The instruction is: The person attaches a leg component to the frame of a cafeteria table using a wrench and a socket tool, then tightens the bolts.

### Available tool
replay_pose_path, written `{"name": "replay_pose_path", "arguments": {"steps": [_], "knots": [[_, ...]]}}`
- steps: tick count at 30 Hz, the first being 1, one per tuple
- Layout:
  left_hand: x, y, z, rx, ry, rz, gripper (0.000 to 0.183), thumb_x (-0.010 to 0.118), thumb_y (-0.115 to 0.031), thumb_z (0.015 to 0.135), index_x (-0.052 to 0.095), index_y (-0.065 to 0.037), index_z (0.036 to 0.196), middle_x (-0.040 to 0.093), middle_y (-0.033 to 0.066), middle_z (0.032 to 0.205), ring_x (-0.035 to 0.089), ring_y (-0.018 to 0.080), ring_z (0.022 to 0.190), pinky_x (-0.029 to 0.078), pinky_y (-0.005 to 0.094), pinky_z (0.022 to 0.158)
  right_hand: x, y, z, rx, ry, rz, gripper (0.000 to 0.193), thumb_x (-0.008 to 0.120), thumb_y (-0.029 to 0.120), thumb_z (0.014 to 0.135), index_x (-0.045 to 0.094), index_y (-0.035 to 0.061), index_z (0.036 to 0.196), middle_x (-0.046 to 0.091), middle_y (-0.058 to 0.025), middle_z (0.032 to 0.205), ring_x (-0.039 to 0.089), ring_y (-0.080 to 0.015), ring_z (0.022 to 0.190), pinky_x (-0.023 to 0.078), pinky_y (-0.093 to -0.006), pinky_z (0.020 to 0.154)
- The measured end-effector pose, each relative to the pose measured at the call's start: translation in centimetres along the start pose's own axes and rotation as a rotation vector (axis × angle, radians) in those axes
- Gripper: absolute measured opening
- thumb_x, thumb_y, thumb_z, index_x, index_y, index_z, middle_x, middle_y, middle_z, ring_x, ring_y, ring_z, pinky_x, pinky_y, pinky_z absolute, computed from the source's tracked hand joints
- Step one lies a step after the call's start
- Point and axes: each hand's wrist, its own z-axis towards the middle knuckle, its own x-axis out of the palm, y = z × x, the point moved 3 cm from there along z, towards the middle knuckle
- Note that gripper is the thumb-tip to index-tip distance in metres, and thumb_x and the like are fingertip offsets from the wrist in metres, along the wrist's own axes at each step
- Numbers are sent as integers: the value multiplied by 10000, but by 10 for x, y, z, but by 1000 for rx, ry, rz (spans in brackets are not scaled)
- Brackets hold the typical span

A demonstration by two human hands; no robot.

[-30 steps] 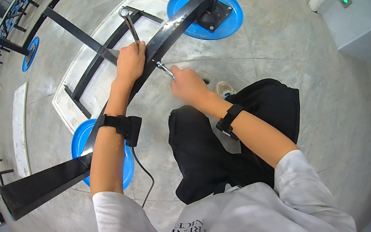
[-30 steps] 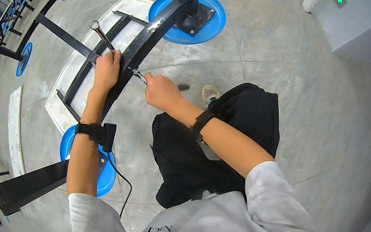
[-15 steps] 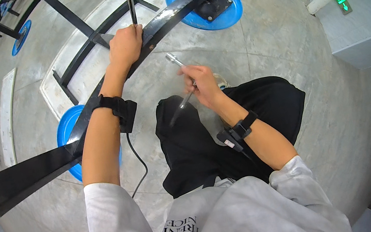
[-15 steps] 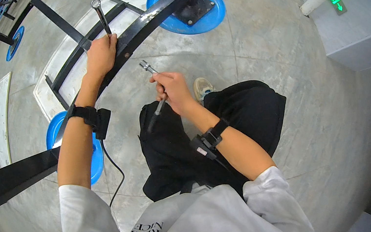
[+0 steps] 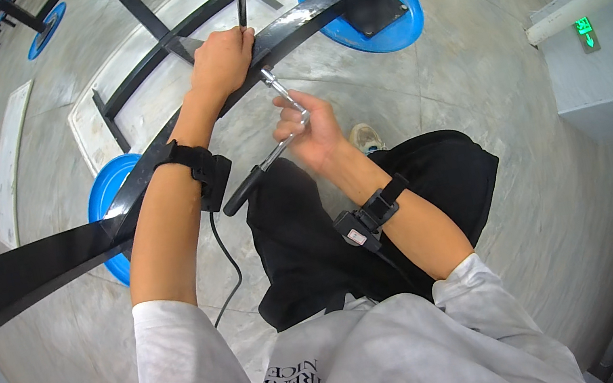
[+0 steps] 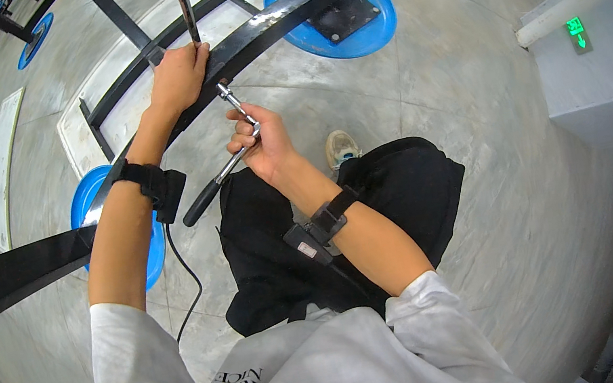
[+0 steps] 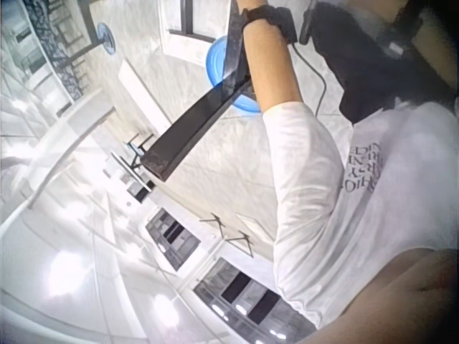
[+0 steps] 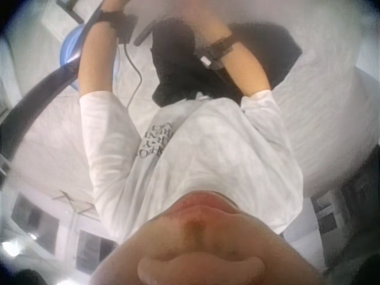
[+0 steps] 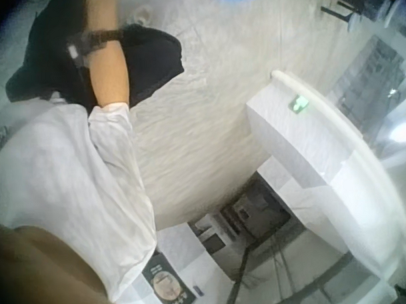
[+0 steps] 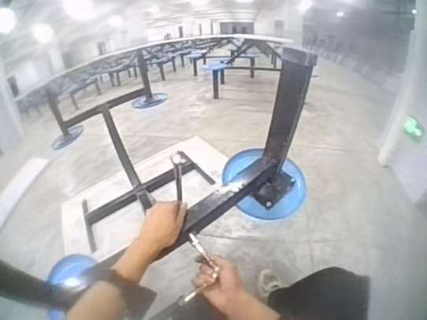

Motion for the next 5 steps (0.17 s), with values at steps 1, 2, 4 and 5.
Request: {"name": "replay_pose_path", "arguments": {"steps": [1, 2, 4, 5], "knots": [[-1, -1, 1, 10, -6, -13, 366, 417, -313, 896, 603, -3, 833, 586, 246, 747, 570, 410, 750, 447, 474, 683, -1, 0, 1, -5, -26, 34, 208, 497, 198, 851, 527, -8, 852, 371, 40, 502, 337, -75, 411, 336, -256, 491], [-2, -3, 1, 21, -12, -27, 364, 418, -310, 896, 601, -3, 826, 585, 246, 742, 569, 410, 748, 447, 475, 682, -1, 0, 2, 1, -26, 35, 208, 497, 198, 851, 527, -8, 852, 371, 40, 502, 337, -75, 411, 336, -256, 491], [-2, -2, 2, 17, -6, -28, 366, 417, -311, 896, 602, -3, 827, 585, 247, 745, 568, 410, 752, 447, 473, 685, -1, 2, 2, -23, -26, 27, 212, 503, 201, 844, 532, -9, 843, 381, 36, 502, 337, -78, 403, 335, -255, 485], [-2, -1, 1, 12, -1, -15, 375, 417, -315, 896, 602, 3, 821, 585, 247, 748, 567, 412, 757, 446, 471, 690, -1, 1, 2, -19, -27, 30, 212, 503, 201, 844, 532, -9, 843, 381, 36, 502, 337, -78, 403, 335, -255, 485]]}}
